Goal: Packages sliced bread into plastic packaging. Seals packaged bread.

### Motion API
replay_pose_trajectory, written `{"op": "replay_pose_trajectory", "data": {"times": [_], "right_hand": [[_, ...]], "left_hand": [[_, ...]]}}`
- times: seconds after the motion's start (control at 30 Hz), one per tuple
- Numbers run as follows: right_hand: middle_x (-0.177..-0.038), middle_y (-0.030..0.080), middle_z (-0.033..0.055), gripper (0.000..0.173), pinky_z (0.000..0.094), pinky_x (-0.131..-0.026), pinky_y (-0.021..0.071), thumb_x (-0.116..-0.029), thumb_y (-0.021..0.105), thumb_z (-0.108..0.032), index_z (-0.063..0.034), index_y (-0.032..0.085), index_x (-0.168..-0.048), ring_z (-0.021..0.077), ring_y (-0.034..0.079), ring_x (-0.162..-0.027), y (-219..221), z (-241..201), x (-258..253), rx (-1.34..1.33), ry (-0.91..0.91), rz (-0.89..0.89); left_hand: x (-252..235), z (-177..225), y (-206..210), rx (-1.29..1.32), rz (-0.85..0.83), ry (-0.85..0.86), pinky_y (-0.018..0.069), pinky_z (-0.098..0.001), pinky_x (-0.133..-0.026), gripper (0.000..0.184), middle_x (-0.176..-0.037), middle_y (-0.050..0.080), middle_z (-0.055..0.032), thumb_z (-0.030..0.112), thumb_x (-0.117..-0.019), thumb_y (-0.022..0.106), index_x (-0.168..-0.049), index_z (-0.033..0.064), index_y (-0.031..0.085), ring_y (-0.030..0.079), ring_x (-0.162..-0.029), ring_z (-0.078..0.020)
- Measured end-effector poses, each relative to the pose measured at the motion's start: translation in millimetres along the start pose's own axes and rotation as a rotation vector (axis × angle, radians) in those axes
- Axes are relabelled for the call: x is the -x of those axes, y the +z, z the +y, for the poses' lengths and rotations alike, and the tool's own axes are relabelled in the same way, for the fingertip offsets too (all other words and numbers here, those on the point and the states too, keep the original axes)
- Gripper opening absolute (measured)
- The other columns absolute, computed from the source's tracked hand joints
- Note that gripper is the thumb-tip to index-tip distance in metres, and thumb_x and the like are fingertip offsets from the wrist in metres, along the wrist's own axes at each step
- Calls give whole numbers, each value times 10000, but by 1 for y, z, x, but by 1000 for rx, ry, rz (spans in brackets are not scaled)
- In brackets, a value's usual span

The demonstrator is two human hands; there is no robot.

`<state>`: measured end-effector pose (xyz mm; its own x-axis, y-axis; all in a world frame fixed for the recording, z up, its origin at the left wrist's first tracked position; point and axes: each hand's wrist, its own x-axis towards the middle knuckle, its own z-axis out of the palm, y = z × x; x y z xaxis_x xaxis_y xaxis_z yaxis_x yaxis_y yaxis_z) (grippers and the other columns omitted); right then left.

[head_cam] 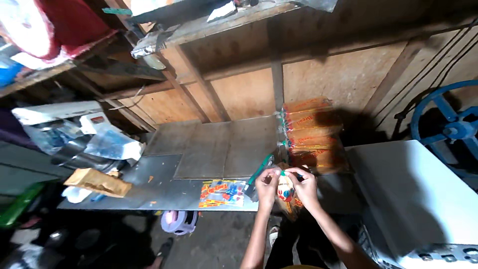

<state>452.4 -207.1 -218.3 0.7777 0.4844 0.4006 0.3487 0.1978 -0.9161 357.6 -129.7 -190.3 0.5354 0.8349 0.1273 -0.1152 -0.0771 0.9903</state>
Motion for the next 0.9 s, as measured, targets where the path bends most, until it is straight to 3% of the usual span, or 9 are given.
{"op": "replay_pose_trajectory", "data": {"times": [0.1, 0.23, 0.33, 0.47, 0.53, 0.63, 0.7, 0.8, 0.9], "right_hand": [[-928, 761, 40, 110, 145, -844, 546, -887, 678, -10, 27, 757, -953, -34, 680, -871, -6, -5, 0, -92, 48, -81], [-981, 769, 63, 142, 152, -869, 549, -899, 663, 8, 46, 755, -1000, -18, 693, -909, -14, -9, -2, -150, 82, -165], [-939, 764, 35, 112, 149, -848, 548, -904, 678, -28, 18, 762, -964, -30, 684, -876, -15, -11, -4, -96, 70, -163], [-876, 750, 30, 121, 294, -868, 529, -886, 670, -106, -52, 778, -890, 104, 676, -890, -11, -5, 1, 122, -50, -36], [-870, 751, 44, 124, 306, -869, 527, -885, 665, -98, -45, 777, -886, 129, 681, -892, -10, -2, 5, 129, -72, 11], [-880, 756, 30, 116, 259, -902, 524, -886, 681, -95, -39, 783, -889, 90, 679, -917, -14, 2, 9, 41, -106, -12], [-940, 761, 18, 110, 286, -966, 494, -897, 688, -99, -43, 781, -911, 78, 668, -977, -25, 3, 4, -61, -121, -94], [-1128, 725, 71, 210, 304, -1029, 501, -942, 629, -112, 13, 725, -1081, 92, 650, -1112, -51, 0, -4, -154, -90, -174], [-1213, 695, 117, 303, 270, -1024, 500, -958, 596, -141, 47, 679, -1180, 105, 633, -1156, -75, 0, -7, -159, -29, -187]], "left_hand": [[3, -4, 3, 7, 52, 21, 569, -201, -748, 91, -856, 718, -15, -17, -929, 633, -978, -58, 698, 667, -778, -13], [7, -6, 7, 29, 82, 37, 573, -204, -756, 83, -855, 719, -12, -25, -929, 631, -969, -59, 695, 670, -777, -17], [11, -5, 10, 18, 88, 44, 564, -193, -721, 76, -820, 706, 2, -14, -932, 630, -955, -50, 693, 654, -739, -4], [15, -5, 12, -20, 26, 62, 569, -216, -769, 135, -904, 713, -37, 2, -918, 645, -1032, -59, 684, 667, -809, -32], [14, -5, 9, -66, -36, 59, 578, -244, -828, 235, -1015, 717, -90, 14, -898, 681, -1114, -78, 675, 680, -886, -62], [17, -7, 7, -179, -3, 141, 574, -214, -776, 82, -890, 721, -66, 11, -889, 698, -933, -54, 722, 671, -804, -28], [22, -1, 6, -320, 20, 262, 560, -231, -866, 77, -868, 741, -66, 30, -886, 705, -897, -35, 745, 691, -840, -42], [32, 19, 2, -566, -4, 458, 479, -422, -1077, 108, -857, 768, -88, 87, -870, 714, -873, -4, 771, 740, -875, -154], [39, 43, 5, -644, -4, 570, 454, -453, -1094, 137, -832, 761, -80, 119, -878, 692, -855, 8, 768, 739, -845, -162]]}}
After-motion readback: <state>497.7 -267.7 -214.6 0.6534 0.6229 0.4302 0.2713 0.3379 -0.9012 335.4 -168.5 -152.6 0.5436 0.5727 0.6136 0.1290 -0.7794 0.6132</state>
